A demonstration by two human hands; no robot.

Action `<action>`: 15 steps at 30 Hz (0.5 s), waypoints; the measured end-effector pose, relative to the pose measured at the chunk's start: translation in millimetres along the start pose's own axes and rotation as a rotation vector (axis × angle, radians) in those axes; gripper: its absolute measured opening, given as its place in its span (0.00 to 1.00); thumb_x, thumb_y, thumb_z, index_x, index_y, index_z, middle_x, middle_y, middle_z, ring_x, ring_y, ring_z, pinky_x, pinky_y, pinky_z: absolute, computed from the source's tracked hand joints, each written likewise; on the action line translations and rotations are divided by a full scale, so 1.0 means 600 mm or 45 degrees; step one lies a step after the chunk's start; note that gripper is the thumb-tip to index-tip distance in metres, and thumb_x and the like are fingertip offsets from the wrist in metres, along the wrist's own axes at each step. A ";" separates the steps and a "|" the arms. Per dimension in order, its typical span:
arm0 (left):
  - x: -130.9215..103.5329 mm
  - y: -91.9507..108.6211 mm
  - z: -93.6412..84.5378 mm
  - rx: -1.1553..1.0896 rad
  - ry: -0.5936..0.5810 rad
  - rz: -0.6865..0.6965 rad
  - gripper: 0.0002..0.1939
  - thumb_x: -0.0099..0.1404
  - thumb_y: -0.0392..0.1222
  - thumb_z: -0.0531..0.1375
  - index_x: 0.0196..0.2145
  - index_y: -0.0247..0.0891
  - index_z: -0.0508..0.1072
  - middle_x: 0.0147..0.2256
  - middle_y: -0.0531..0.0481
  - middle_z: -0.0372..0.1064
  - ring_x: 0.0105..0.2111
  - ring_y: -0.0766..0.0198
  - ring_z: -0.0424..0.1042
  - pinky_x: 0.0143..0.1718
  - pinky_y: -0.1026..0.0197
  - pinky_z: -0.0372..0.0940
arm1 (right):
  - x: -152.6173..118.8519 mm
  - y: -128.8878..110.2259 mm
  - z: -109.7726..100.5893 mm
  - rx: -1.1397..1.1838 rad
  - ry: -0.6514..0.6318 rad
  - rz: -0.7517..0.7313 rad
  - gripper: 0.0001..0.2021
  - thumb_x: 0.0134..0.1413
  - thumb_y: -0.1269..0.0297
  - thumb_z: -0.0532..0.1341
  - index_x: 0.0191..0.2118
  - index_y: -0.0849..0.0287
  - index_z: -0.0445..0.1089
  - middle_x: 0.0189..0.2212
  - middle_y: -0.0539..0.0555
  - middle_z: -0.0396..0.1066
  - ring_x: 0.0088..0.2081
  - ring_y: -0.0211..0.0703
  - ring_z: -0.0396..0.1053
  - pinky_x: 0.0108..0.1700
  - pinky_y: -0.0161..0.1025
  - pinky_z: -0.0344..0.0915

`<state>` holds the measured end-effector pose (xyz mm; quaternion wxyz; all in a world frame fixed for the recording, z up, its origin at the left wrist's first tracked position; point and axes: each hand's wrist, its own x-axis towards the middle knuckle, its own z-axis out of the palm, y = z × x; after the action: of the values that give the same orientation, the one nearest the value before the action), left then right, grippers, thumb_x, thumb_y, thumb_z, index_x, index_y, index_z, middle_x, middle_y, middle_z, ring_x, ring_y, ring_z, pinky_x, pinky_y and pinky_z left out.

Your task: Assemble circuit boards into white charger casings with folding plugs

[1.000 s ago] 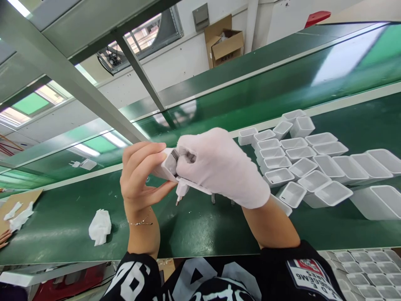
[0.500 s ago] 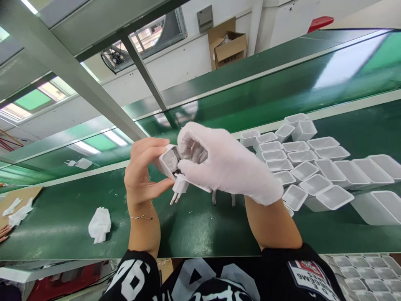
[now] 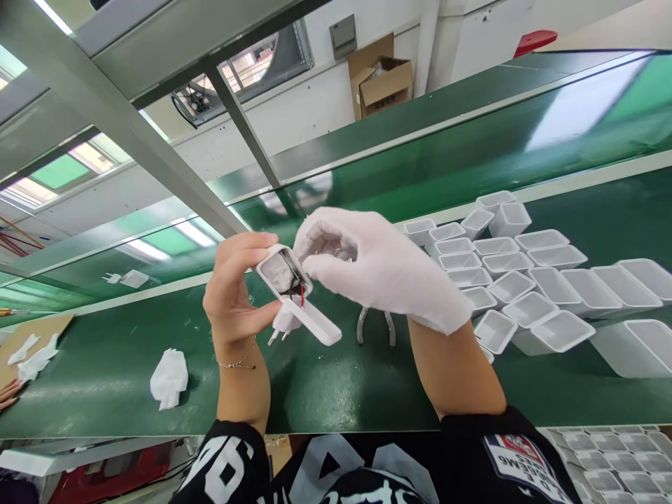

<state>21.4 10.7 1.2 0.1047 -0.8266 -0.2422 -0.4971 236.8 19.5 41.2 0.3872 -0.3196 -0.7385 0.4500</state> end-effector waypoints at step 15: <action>0.002 -0.001 0.003 -0.005 -0.146 0.003 0.22 0.69 0.49 0.65 0.56 0.39 0.69 0.50 0.41 0.77 0.51 0.54 0.76 0.52 0.51 0.71 | 0.013 0.013 0.018 -0.344 0.242 -0.004 0.07 0.51 0.70 0.57 0.24 0.58 0.65 0.20 0.46 0.64 0.24 0.33 0.57 0.27 0.33 0.55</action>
<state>22.7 12.5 1.5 0.0896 -0.8543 -0.2458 -0.4491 224.7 24.4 33.3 0.4093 -0.4089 -0.7529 0.3136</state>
